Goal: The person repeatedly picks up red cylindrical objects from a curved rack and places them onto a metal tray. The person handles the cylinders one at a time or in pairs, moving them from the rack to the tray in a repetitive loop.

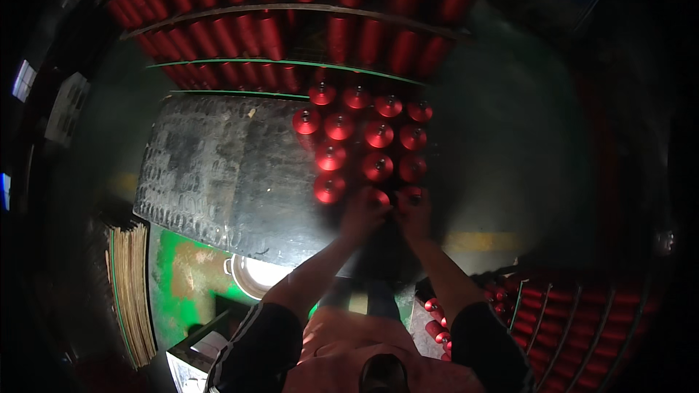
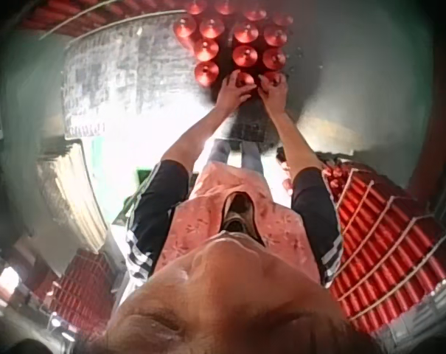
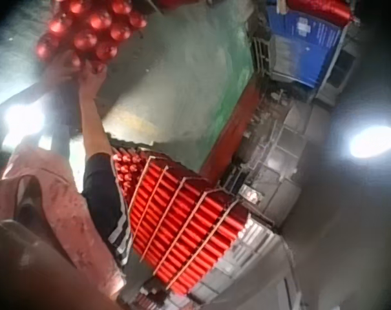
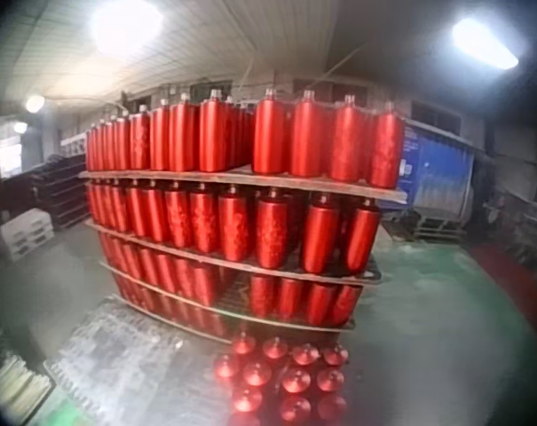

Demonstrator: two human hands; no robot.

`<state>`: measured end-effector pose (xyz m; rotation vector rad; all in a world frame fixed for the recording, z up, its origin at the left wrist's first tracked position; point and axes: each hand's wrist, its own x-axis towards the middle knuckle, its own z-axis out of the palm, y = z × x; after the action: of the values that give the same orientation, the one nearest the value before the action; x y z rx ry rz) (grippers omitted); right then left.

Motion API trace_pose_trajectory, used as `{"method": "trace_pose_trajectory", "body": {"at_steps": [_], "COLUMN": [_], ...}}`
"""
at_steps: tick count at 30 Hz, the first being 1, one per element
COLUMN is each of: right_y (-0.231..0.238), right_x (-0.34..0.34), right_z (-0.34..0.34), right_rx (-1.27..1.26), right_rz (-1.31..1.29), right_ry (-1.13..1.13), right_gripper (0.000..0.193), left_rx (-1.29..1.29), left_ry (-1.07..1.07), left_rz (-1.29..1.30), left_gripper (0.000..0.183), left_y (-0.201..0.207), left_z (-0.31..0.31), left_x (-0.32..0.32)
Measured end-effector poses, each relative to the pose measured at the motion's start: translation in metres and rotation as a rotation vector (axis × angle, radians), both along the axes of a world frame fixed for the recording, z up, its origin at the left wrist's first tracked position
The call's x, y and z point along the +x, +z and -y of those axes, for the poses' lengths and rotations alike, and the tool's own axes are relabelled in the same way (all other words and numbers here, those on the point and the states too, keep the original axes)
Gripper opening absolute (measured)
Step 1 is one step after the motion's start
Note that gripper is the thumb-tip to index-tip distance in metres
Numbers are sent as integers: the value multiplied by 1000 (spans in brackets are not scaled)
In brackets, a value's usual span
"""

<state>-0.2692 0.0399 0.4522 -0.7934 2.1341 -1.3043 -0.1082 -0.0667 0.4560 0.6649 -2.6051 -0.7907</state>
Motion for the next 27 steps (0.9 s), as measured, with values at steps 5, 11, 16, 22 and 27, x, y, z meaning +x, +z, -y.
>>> {"method": "trace_pose_trajectory", "body": {"at_steps": [5,11,16,22,27], "right_y": [9,27,105,121,89], "right_x": [-18,-32,45,203,308], "right_z": [-14,-63,-47,11,58], "right_rx": [-52,-134,-108,77,74], "right_rz": [-341,-303,885,1854,1928], "right_ry": [136,317,279,608,920], "right_gripper": [58,51,44,60,51], "left_rx": [56,632,914,1340,1800], "left_ry": [137,413,1140,711,501], "left_rz": [10,-540,-821,-1661,-1982], "left_gripper": [49,44,50,54,54], "left_y": [4,124,136,114,46], "left_z": [-4,-65,-122,-123,-104], "left_x": [30,180,308,364,422]}}
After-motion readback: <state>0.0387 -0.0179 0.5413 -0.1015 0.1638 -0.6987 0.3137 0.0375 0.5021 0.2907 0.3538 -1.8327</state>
